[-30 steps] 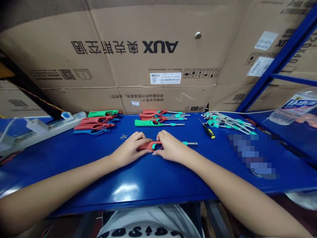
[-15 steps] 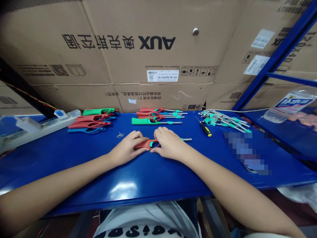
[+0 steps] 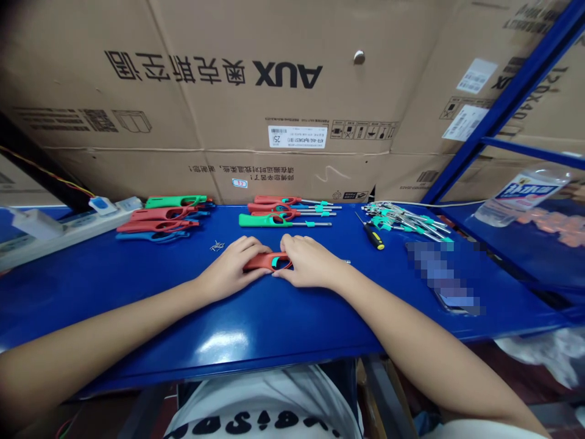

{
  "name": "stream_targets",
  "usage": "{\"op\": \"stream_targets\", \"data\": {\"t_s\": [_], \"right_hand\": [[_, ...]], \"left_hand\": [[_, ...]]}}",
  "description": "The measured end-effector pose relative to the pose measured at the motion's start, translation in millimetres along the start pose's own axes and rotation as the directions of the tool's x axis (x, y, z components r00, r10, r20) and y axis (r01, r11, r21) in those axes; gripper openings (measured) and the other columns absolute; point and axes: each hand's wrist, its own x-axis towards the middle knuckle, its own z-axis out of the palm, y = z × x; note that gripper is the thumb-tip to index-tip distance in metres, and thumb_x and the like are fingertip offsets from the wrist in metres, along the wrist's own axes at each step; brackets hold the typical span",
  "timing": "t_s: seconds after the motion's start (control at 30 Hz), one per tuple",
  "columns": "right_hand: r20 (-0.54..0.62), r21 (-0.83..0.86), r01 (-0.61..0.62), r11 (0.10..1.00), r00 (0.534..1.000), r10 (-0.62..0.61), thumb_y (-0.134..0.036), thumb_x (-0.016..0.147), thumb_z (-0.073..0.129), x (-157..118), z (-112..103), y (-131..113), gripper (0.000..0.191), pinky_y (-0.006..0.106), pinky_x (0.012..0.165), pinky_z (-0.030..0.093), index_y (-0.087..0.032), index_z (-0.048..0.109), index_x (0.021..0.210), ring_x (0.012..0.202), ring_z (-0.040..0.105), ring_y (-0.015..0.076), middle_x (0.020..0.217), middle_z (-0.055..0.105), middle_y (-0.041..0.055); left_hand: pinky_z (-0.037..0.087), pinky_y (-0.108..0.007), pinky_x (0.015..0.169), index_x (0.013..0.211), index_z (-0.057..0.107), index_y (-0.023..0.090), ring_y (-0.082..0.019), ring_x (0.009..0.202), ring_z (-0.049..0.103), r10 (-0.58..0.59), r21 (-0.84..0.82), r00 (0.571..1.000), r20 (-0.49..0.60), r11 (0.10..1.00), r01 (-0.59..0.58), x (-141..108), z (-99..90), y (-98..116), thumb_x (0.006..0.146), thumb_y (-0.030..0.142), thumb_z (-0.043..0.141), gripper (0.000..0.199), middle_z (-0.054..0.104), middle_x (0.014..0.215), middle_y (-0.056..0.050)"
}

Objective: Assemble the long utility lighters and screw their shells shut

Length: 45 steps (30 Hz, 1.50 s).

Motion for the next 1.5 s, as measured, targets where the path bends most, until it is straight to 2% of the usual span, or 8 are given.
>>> {"op": "stream_targets", "data": {"t_s": [0.23,0.4,0.57,0.8,1.07,1.23,1.37,1.5], "right_hand": [[0.014,0.29,-0.048,0.956,0.999,0.046,-0.048,0.077,0.078,7,0,14,0.045,0.026,0.064,0.039,-0.019,0.055,0.102,0.076,0.059,0.0179,0.091,0.067,0.0027],[-0.052,0.507,-0.028,0.861,0.997,0.064,-0.029,0.088,0.061,14,9,34,0.013,0.027,0.07,0.043,-0.017,0.063,0.085,0.073,0.058,0.015,0.08,0.066,0.001],[-0.103,0.613,-0.008,0.79,0.991,0.09,-0.032,0.088,0.06,19,15,38,0.016,0.03,0.069,0.046,-0.017,0.064,0.083,0.07,0.058,0.0152,0.081,0.067,0.0027],[-0.129,0.54,-0.012,0.842,0.987,0.097,-0.038,0.091,0.06,17,11,39,0.023,0.026,0.06,0.041,-0.017,0.064,0.081,0.061,0.051,0.0127,0.072,0.064,0.0009],[-0.126,0.213,-0.049,0.976,0.989,0.077,-0.031,0.095,0.053,11,4,36,0.014,0.026,0.064,0.038,-0.02,0.06,0.1,0.072,0.06,0.0163,0.089,0.07,0.0034],[-0.131,0.022,-0.077,0.997,0.988,0.079,-0.032,0.097,0.051,11,7,36,0.024,0.027,0.063,0.035,-0.023,0.061,0.117,0.077,0.064,0.0198,0.094,0.074,0.0036],[-0.135,0.016,0.002,1.0,0.991,0.0,-0.026,0.098,0.048,13,11,39,0.022,0.028,0.071,0.04,-0.022,0.07,0.098,0.091,0.066,0.0206,0.102,0.075,0.0048],[-0.188,0.124,-0.002,0.992,0.982,0.025,-0.024,0.096,0.05,14,9,38,0.023,0.028,0.072,0.042,-0.019,0.072,0.091,0.084,0.065,0.0186,0.095,0.074,0.0057]], "left_hand": [[0.045,-0.042,0.091,0.114,0.056,0.019,-0.026,0.102,0.056,-0.036,-0.076,0.999,-0.023,0.996,0.035,1,1.0,-2,0.098,0.039,0.057,0.026,0.063,0.113,-0.009],[0.047,-0.042,0.094,0.116,0.056,0.019,-0.025,0.104,0.058,-0.066,-0.216,0.995,-0.069,0.975,0.05,2,2.9,-8,0.097,0.045,0.057,0.032,0.062,0.111,-0.009],[0.049,-0.04,0.096,0.116,0.053,0.02,-0.023,0.106,0.061,-0.134,-0.341,0.986,-0.101,0.936,0.092,3,2.4,-8,0.098,0.042,0.054,0.028,0.063,0.114,-0.008],[0.051,-0.036,0.083,0.115,0.044,0.02,-0.019,0.088,0.062,-0.334,-0.459,0.896,-0.293,0.871,0.175,2,1.5,-10,0.096,0.041,0.053,0.029,0.063,0.102,-0.006],[0.047,-0.029,0.068,0.104,0.07,0.024,-0.018,0.082,0.063,-0.218,-0.042,0.976,-0.013,0.975,0.217,3,-6.4,-10,0.088,0.043,0.064,0.026,0.061,0.099,-0.003],[0.049,-0.031,0.071,0.096,0.073,0.019,-0.019,0.081,0.064,-0.213,-0.112,0.977,-0.012,0.971,0.21,5,-4.0,-15,0.088,0.045,0.063,0.029,0.062,0.096,-0.005],[0.052,-0.033,0.077,0.093,0.073,0.018,-0.02,0.084,0.065,-0.182,-0.205,0.983,-0.019,0.963,0.174,6,-3.0,-15,0.087,0.045,0.065,0.029,0.065,0.095,-0.006],[0.052,-0.032,0.078,0.09,0.071,0.017,-0.019,0.084,0.065,-0.169,-0.265,0.984,-0.052,0.953,0.149,7,-2.5,-15,0.086,0.041,0.067,0.024,0.066,0.094,-0.006]]}}
